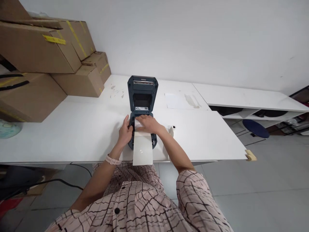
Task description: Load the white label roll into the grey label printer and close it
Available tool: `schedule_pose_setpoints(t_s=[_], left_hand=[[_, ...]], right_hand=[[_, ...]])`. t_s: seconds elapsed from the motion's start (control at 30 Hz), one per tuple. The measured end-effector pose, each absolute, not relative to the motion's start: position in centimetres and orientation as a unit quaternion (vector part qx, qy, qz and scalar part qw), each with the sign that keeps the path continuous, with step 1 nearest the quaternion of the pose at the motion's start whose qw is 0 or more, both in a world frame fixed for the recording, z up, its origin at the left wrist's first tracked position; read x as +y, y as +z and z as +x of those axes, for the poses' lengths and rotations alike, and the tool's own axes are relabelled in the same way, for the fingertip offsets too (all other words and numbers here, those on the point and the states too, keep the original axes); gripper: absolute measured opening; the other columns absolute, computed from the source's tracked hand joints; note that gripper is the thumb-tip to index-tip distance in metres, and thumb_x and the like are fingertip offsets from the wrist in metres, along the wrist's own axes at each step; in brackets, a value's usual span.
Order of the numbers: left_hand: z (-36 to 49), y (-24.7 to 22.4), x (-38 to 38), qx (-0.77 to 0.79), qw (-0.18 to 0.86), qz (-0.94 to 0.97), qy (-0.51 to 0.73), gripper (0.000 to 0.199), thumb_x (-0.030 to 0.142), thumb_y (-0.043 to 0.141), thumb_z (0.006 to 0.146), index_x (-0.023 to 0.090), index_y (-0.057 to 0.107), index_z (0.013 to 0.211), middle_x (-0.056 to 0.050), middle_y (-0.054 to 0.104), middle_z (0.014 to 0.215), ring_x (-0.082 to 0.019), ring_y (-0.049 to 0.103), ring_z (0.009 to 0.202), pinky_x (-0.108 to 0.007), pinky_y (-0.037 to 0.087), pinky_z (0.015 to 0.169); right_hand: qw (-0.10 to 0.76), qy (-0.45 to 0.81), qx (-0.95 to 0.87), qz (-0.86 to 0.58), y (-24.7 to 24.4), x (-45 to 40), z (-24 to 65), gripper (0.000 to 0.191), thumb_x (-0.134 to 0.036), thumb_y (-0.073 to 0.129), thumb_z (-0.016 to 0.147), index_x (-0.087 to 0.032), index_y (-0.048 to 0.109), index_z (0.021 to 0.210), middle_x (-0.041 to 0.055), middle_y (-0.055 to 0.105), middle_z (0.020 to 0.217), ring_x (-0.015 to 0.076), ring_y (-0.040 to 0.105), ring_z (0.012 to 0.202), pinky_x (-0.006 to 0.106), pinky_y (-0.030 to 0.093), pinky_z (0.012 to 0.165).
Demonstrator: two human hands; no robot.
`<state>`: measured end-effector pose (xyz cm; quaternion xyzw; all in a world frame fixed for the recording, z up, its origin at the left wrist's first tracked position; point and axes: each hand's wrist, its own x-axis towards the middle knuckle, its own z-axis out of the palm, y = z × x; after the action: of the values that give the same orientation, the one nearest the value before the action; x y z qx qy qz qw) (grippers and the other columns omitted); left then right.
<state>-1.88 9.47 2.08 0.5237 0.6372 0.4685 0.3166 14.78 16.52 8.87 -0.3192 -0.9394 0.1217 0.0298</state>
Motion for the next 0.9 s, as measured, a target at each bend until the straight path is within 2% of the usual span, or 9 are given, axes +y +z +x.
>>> schedule_pose_setpoints(t_s=[0.1, 0.27, 0.5, 0.6, 0.67, 0.77, 0.83, 0.9], left_hand=[[-1.8, 1.9, 9.5, 0.632, 0.316, 0.522, 0.478, 0.071, 0.017, 0.048, 0.094, 0.021, 0.03, 0.162, -0.014, 0.049, 0.161, -0.03, 0.048, 0.148, -0.052, 0.037, 0.122], [-1.9, 1.7, 9.5, 0.628, 0.31, 0.523, 0.485, 0.067, 0.02, 0.049, 0.095, 0.025, 0.035, 0.16, -0.01, 0.051, 0.159, -0.03, 0.051, 0.145, -0.052, 0.038, 0.122], [-1.8, 1.3, 9.6, 0.624, 0.312, 0.512, 0.5, 0.064, 0.018, 0.05, 0.093, 0.023, 0.041, 0.156, -0.011, 0.054, 0.157, -0.028, 0.051, 0.145, -0.048, 0.037, 0.123], [-1.9, 1.1, 10.0, 0.613, 0.327, 0.503, 0.514, 0.061, 0.02, 0.049, 0.094, 0.021, 0.042, 0.155, -0.012, 0.051, 0.159, -0.026, 0.049, 0.147, -0.046, 0.036, 0.124], [-1.8, 1.2, 10.0, 0.602, 0.346, 0.49, 0.526, 0.059, 0.023, 0.05, 0.095, 0.021, 0.043, 0.154, -0.012, 0.049, 0.161, -0.026, 0.046, 0.149, -0.045, 0.035, 0.125], [-1.1, 1.6, 8.4, 0.603, 0.369, 0.468, 0.531, 0.059, 0.033, 0.051, 0.099, 0.022, 0.041, 0.155, -0.012, 0.042, 0.165, -0.027, 0.039, 0.154, -0.046, 0.033, 0.126], [-0.2, 1.7, 6.2, 0.609, 0.374, 0.463, 0.525, 0.063, 0.042, 0.052, 0.1, 0.025, 0.037, 0.158, -0.012, 0.036, 0.169, -0.028, 0.032, 0.157, -0.046, 0.03, 0.128], [0.6, 1.5, 3.7, 0.611, 0.387, 0.455, 0.52, 0.07, 0.05, 0.055, 0.098, 0.029, 0.031, 0.161, -0.01, 0.029, 0.172, -0.029, 0.027, 0.159, -0.046, 0.028, 0.128]], right_hand=[[0.115, 0.134, -0.944, -0.277, 7.9, 11.9, 17.1, 0.05, -0.041, 0.048, 0.106, -0.019, 0.05, 0.151, 0.0153, 0.056, 0.154, 0.0336, 0.049, 0.146, 0.056, 0.047, 0.115], [0.129, 0.137, -0.933, -0.306, 5.9, 6.9, 18.7, 0.048, -0.045, 0.042, 0.109, -0.028, 0.05, 0.152, 0.0057, 0.047, 0.163, 0.0284, 0.037, 0.156, 0.055, 0.04, 0.124], [0.169, 0.147, -0.918, -0.327, 5.3, 6.0, 17.9, 0.046, -0.04, 0.043, 0.109, -0.022, 0.054, 0.15, 0.0081, 0.047, 0.163, 0.0308, 0.034, 0.156, 0.055, 0.039, 0.125], [0.189, 0.19, -0.905, -0.332, 5.2, 6.0, 17.7, 0.047, -0.043, 0.045, 0.107, -0.027, 0.054, 0.15, 0.0052, 0.047, 0.163, 0.0316, 0.034, 0.156, 0.058, 0.039, 0.125], [0.2, 0.221, -0.894, -0.334, 5.1, 5.9, 17.6, 0.046, -0.045, 0.047, 0.106, -0.032, 0.054, 0.15, 0.0024, 0.047, 0.163, 0.0318, 0.034, 0.156, 0.06, 0.038, 0.125], [0.214, 0.257, -0.878, -0.343, 5.2, 5.5, 17.6, 0.046, -0.044, 0.051, 0.104, -0.034, 0.055, 0.15, 0.0012, 0.047, 0.163, 0.0322, 0.032, 0.157, 0.062, 0.035, 0.126], [0.214, 0.281, -0.87, -0.344, 5.8, 5.0, 18.0, 0.05, -0.044, 0.057, 0.101, -0.033, 0.056, 0.15, 0.002, 0.045, 0.164, 0.0332, 0.031, 0.158, 0.063, 0.032, 0.127], [0.186, 0.32, -0.876, -0.309, 7.0, 5.0, 18.9, 0.052, -0.045, 0.064, 0.097, -0.033, 0.058, 0.148, 0.0028, 0.048, 0.161, 0.0339, 0.036, 0.155, 0.063, 0.035, 0.126]])
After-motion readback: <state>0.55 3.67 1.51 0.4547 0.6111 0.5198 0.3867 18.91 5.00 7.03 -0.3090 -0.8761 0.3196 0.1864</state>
